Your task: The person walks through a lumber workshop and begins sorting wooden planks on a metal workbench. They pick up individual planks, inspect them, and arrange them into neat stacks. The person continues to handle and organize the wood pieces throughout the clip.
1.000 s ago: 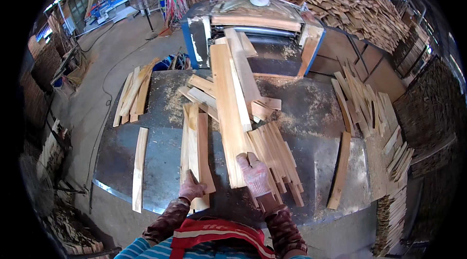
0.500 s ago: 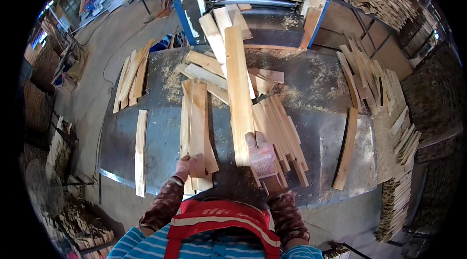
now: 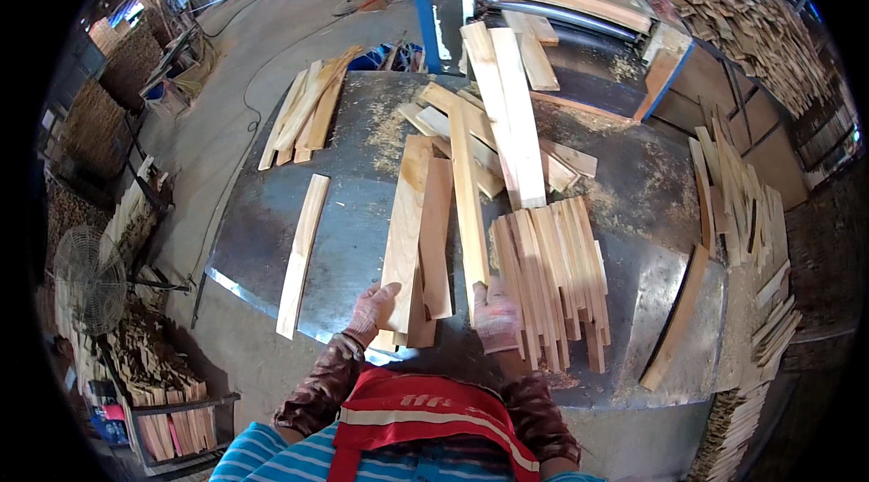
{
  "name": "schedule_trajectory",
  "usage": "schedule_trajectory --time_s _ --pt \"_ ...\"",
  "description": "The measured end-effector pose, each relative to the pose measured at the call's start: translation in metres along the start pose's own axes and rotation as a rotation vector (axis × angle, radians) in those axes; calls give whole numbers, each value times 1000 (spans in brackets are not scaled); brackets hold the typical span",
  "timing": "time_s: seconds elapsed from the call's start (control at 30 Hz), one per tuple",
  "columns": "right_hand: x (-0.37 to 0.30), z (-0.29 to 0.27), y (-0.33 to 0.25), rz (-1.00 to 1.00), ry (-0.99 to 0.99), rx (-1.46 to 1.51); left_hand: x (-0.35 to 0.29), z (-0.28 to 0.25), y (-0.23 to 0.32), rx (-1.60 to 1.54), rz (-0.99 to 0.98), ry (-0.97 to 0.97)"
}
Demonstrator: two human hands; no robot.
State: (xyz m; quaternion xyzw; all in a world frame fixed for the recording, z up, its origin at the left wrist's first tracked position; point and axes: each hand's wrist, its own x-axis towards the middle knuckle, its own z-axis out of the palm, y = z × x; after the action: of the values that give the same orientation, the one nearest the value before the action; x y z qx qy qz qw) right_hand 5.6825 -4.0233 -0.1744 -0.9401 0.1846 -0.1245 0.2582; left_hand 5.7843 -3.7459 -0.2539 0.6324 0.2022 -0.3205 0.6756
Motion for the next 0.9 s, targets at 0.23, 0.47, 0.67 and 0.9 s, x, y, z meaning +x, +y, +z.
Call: schedule_trajectory --time_s 0.23,0.47,0.67,0.9 --pt "-5 96 -28 97 -417 -64 -27 -3 14 -336 136 -61" --pt "24 129 -56 286 -415 -172 -46 -64 17 -161 -120 147" --pt "26 157 -28 383 -214 108 -2 -120 20 -23 290 -14" --pt "27 97 -100 493 -303 681 144 -341 93 707 812 586"
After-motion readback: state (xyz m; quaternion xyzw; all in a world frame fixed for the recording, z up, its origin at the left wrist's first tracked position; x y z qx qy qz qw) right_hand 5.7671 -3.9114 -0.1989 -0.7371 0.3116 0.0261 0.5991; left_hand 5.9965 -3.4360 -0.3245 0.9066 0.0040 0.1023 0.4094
